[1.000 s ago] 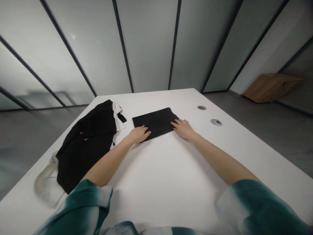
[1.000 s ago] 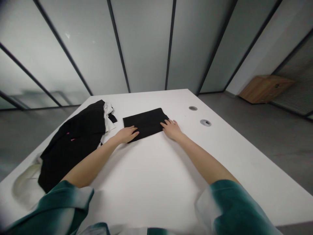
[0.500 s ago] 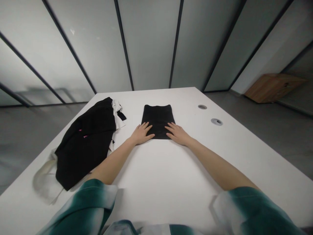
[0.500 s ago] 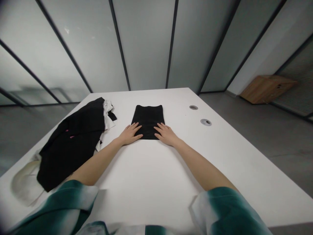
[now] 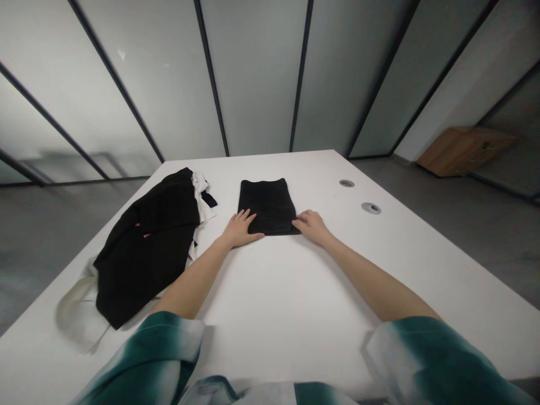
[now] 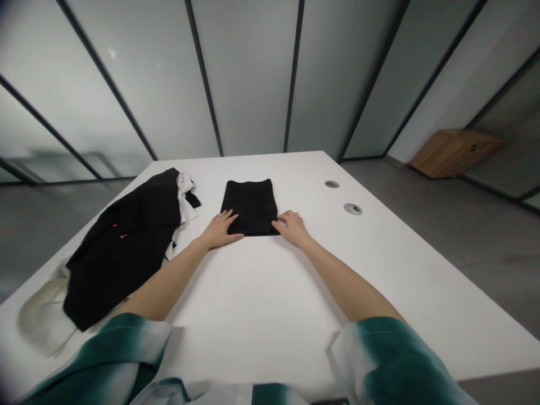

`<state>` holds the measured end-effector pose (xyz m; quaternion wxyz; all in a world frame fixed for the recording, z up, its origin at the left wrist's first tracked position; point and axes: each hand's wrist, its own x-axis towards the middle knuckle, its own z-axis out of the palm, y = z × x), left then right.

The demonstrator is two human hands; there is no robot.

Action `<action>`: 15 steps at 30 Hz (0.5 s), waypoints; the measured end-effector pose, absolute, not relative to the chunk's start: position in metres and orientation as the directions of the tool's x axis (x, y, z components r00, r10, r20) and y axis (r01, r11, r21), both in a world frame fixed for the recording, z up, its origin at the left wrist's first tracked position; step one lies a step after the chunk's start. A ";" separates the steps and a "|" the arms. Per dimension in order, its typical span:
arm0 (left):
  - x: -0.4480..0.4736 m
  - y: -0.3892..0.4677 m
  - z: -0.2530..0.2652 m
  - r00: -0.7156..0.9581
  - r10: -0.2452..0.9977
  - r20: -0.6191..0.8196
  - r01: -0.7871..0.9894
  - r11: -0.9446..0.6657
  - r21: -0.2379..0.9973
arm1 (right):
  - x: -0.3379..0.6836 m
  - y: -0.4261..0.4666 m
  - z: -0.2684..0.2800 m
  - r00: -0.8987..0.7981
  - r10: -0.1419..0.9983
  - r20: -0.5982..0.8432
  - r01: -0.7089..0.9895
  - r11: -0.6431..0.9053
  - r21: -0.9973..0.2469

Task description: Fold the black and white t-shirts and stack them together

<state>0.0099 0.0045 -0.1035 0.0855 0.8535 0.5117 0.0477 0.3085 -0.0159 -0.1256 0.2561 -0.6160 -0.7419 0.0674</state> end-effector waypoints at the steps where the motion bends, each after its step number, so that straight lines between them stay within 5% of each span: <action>1: 0.010 0.005 -0.104 0.472 0.882 -0.010 0.866 -0.461 0.194 | 0.305 -0.016 -0.125 -0.117 0.945 0.306 0.864 0.249 -0.437; 5: 0.011 0.005 -0.104 0.472 0.881 -0.013 0.867 -0.461 0.189 | 0.294 -0.016 -0.122 -0.122 0.951 0.285 0.706 0.285 -0.649; 9: 0.011 0.005 -0.106 0.474 0.881 -0.001 0.865 -0.465 0.188 | 0.290 -0.018 -0.120 -0.101 0.985 0.138 0.359 0.165 -0.918; 15: 0.009 0.006 -0.108 0.481 0.877 0.012 0.859 -0.474 0.193 | 0.291 -0.023 -0.116 -0.090 0.993 0.080 0.211 0.097 -0.973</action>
